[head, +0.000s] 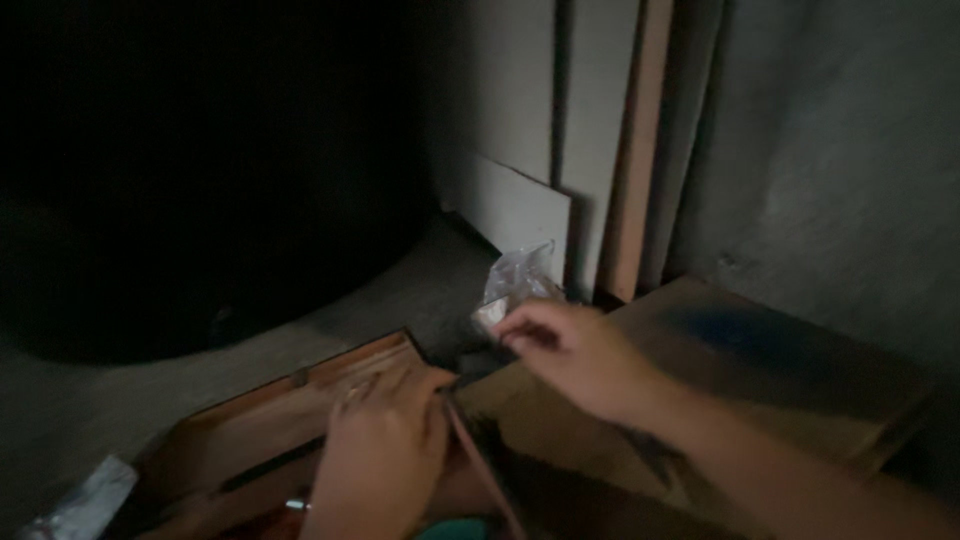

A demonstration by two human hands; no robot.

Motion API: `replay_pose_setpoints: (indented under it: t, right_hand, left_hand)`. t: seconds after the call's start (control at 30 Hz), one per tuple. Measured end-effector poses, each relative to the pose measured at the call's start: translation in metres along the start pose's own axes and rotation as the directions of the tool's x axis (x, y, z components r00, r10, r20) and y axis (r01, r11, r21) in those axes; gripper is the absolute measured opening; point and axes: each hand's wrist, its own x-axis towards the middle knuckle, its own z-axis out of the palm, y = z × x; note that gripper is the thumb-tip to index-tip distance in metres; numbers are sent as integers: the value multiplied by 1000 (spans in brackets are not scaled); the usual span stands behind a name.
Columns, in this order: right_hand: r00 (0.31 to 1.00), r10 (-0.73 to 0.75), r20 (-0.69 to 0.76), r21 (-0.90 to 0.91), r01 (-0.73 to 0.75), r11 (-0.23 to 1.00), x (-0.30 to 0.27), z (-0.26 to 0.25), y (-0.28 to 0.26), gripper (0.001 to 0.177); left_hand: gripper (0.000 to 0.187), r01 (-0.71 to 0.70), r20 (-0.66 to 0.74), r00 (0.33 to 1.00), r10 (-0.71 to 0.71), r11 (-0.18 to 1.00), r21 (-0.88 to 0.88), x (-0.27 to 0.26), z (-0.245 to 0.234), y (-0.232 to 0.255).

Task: The person sorts and arranges various hand tools inside a wooden toolbox. They pick up items such as pliers, wrenches, and screwdrivers, inspect them briefly, and place them into the box.

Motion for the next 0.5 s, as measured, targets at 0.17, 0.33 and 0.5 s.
replay_pose_setpoints:
  t: [0.17, 0.33, 0.5]
  right_hand:
    - [997, -64, -31, 38, 66, 997, -11, -55, 51, 22]
    - [923, 374, 96, -237, -344, 909, -34, -77, 88, 29]
    - [911, 397, 115, -461, -305, 833, -58, -73, 112, 42]
  left_hand:
    - [25, -67, 140, 986, 88, 987, -148, 27, 14, 54]
    - [32, -159, 254, 940, 226, 953, -259, 51, 42, 94]
    - [45, -218, 425, 843, 331, 931, -293, 66, 85, 115]
